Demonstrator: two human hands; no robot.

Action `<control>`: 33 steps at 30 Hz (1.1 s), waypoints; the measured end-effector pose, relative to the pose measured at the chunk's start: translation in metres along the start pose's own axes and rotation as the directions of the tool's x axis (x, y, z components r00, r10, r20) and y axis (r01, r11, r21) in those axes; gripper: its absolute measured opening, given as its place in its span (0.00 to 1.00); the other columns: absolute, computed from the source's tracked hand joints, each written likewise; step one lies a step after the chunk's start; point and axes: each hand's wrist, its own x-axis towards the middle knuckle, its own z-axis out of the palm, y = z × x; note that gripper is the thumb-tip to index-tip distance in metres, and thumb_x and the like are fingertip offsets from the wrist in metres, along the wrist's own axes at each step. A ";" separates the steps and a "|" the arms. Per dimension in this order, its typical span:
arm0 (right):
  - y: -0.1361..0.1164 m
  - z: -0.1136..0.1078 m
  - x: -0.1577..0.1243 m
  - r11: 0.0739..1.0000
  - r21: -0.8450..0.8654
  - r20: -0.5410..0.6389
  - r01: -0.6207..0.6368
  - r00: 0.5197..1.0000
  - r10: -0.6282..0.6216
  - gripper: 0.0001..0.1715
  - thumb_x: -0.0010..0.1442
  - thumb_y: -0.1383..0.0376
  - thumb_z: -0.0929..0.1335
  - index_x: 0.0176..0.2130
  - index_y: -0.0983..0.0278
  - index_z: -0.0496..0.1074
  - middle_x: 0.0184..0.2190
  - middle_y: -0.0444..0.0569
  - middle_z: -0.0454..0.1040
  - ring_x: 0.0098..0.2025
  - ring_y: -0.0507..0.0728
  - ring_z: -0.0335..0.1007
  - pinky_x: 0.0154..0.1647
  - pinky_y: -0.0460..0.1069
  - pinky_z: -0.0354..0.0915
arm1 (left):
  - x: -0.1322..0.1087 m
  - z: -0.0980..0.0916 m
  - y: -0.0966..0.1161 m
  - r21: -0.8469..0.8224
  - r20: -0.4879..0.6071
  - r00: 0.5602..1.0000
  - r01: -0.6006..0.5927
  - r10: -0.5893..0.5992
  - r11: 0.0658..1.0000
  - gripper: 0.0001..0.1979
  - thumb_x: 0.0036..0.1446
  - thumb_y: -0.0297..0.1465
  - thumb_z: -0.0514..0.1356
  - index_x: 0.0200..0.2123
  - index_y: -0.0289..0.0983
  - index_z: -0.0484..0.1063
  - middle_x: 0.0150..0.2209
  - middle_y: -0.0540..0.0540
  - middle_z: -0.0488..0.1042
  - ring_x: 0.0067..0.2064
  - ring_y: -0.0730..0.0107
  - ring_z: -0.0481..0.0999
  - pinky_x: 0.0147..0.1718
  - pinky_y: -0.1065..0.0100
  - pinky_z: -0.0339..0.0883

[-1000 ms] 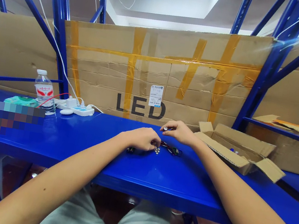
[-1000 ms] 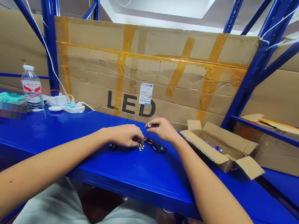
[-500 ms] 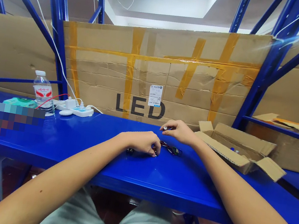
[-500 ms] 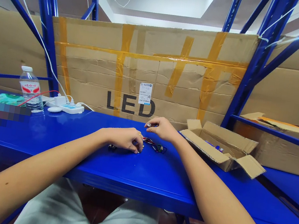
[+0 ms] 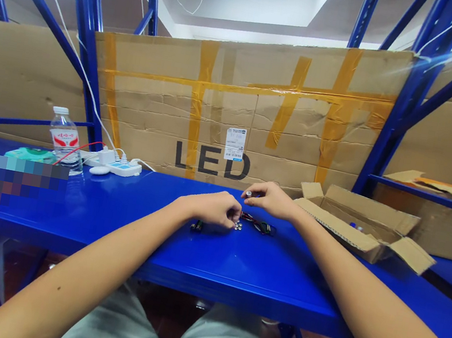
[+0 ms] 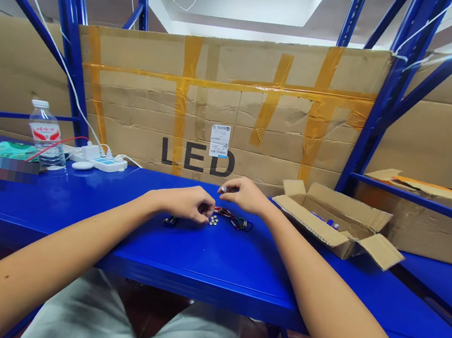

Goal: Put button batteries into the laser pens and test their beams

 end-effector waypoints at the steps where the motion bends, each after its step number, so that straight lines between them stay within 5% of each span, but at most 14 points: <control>1: -0.001 0.000 0.000 1.000 -0.009 0.014 -0.001 1.000 0.001 0.11 0.48 0.61 0.71 0.32 0.65 0.77 0.31 0.47 0.78 0.35 0.56 0.71 0.39 0.50 0.65 | -0.001 -0.002 0.000 -0.004 -0.061 0.998 0.004 -0.004 1.000 0.01 0.49 0.27 0.60 0.28 0.35 0.70 0.26 0.53 0.70 0.27 0.76 0.66 0.27 0.72 0.57; 6: 0.000 0.004 -0.001 1.000 -0.021 0.103 -0.015 0.995 0.017 0.10 0.50 0.60 0.69 0.29 0.66 0.75 0.24 0.43 0.72 0.29 0.53 0.64 0.33 0.48 0.59 | 0.000 -0.006 -0.004 0.032 -0.268 0.962 -0.051 0.057 0.998 0.05 0.51 0.28 0.59 0.25 0.35 0.66 0.22 0.55 0.64 0.26 0.78 0.60 0.27 0.72 0.53; 15: 0.001 -0.003 -0.002 0.992 -0.096 0.062 -0.077 0.995 0.084 0.12 0.49 0.59 0.69 0.30 0.66 0.75 0.23 0.46 0.72 0.28 0.53 0.64 0.30 0.48 0.58 | 0.008 0.011 -0.011 0.209 -0.233 0.966 -0.062 0.112 0.976 0.05 0.56 0.26 0.56 0.35 0.35 0.72 0.32 0.48 0.75 0.32 0.71 0.71 0.32 0.70 0.60; 18: 0.002 -0.004 -0.002 0.986 -0.149 0.065 -0.079 0.994 0.089 0.10 0.49 0.61 0.68 0.29 0.66 0.75 0.23 0.46 0.73 0.28 0.53 0.64 0.30 0.48 0.57 | 0.014 0.018 -0.012 0.365 -0.183 0.971 -0.081 0.156 0.928 0.10 0.59 0.24 0.53 0.36 0.36 0.74 0.38 0.44 0.76 0.40 0.65 0.74 0.38 0.67 0.63; 23: 0.006 -0.001 -0.001 0.977 -0.207 0.070 -0.055 0.995 0.071 0.09 0.49 0.61 0.67 0.27 0.65 0.73 0.22 0.44 0.71 0.27 0.52 0.61 0.28 0.48 0.54 | 0.018 0.021 -0.006 0.582 -0.151 0.976 -0.038 0.154 0.813 0.13 0.59 0.24 0.51 0.32 0.36 0.75 0.35 0.42 0.75 0.40 0.61 0.75 0.37 0.64 0.65; 33: 0.003 -0.002 -0.001 0.978 -0.199 0.093 -0.060 0.992 0.080 0.11 0.50 0.59 0.68 0.28 0.66 0.73 0.22 0.43 0.69 0.26 0.52 0.61 0.28 0.47 0.54 | 0.017 0.027 -0.003 0.601 -0.106 0.989 -0.019 0.103 0.799 0.17 0.56 0.22 0.53 0.41 0.38 0.79 0.37 0.40 0.75 0.41 0.58 0.74 0.40 0.61 0.66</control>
